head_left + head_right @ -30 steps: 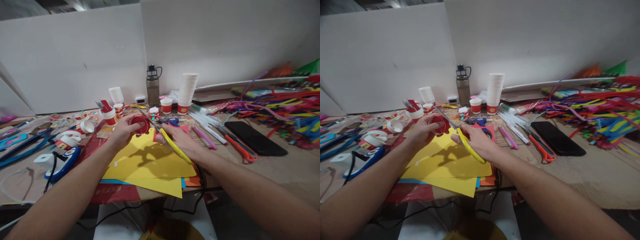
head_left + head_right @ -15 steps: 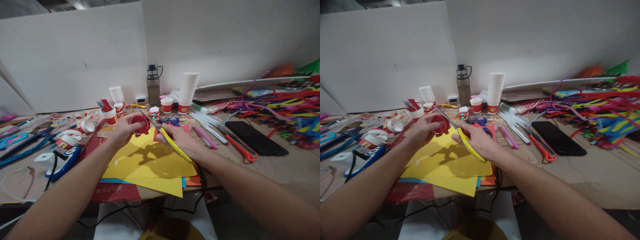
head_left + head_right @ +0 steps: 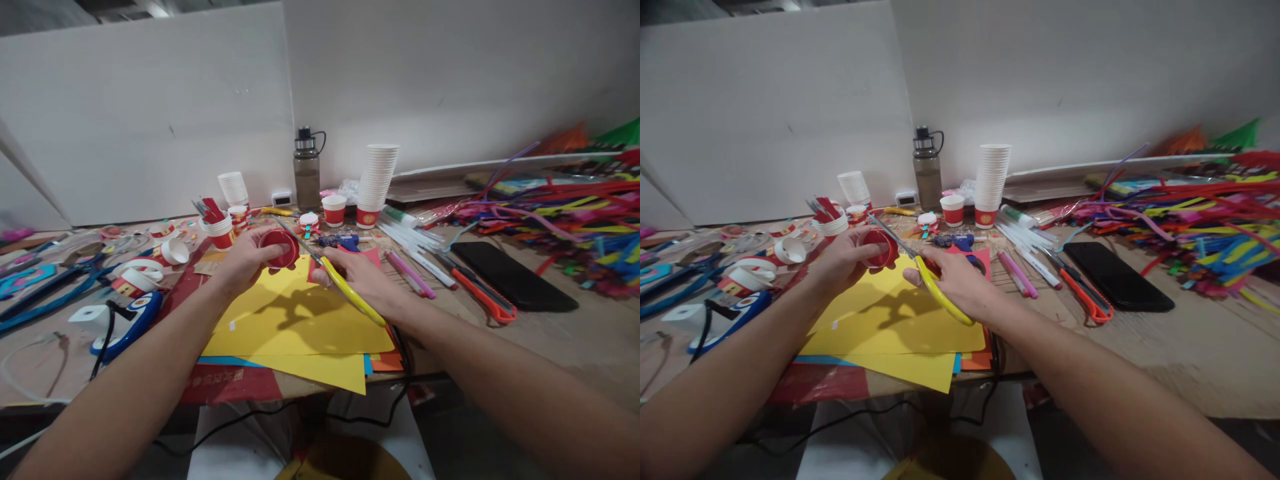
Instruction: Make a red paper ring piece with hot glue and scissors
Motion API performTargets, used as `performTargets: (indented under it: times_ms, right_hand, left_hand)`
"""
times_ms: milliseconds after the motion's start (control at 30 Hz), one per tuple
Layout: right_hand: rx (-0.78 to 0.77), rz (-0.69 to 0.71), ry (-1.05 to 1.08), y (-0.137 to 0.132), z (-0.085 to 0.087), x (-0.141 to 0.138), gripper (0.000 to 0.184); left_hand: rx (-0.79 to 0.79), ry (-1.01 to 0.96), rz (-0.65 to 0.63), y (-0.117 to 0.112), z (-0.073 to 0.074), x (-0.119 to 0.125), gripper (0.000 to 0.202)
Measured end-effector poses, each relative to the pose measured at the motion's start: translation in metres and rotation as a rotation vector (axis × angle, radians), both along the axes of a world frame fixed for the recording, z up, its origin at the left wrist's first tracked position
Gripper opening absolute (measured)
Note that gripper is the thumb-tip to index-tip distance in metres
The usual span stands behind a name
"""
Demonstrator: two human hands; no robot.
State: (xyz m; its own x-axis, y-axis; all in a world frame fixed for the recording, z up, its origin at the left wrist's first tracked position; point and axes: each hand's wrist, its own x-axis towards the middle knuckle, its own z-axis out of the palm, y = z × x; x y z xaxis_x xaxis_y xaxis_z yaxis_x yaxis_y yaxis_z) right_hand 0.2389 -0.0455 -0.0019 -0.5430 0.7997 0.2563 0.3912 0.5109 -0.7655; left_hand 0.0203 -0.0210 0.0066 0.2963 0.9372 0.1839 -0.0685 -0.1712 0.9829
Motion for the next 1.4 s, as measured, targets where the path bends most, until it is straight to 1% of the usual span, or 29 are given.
performTargets:
  times_ms: [200,367,533,667,867,1000,1400]
  right_hand:
    - [-0.021,0.022,0.053,-0.0017,0.0008,-0.0007,0.049]
    - [-0.017,0.022,0.033,-0.0004,-0.0002,0.0002,0.048]
    - [-0.004,-0.005,0.026,0.0015,-0.0021,0.0003,0.045]
    - [-0.010,-0.006,0.013,0.0008,-0.0026,0.0003,0.044]
    - [-0.004,0.018,0.022,0.0007,-0.0014,0.0012,0.050]
    - [0.001,0.017,0.009,0.0001,0.0003,0.0015,0.051]
    - [-0.023,0.027,0.051,-0.0031,0.0002,-0.0003,0.046]
  left_hand:
    - [0.002,0.016,-0.003,0.0004,0.0004,-0.0016,0.016]
    - [0.011,0.026,-0.013,0.0016,0.0002,-0.0027,0.018]
    - [0.023,-0.027,0.048,0.0046,-0.0035,-0.0007,0.023]
    - [0.034,-0.023,0.080,0.0052,-0.0051,0.0006,0.025]
    - [0.009,-0.008,0.046,0.0041,-0.0053,0.0005,0.025]
    - [-0.003,0.008,0.049,0.0041,-0.0048,-0.0010,0.025]
    - [-0.010,0.018,0.042,0.0033,-0.0017,-0.0024,0.022]
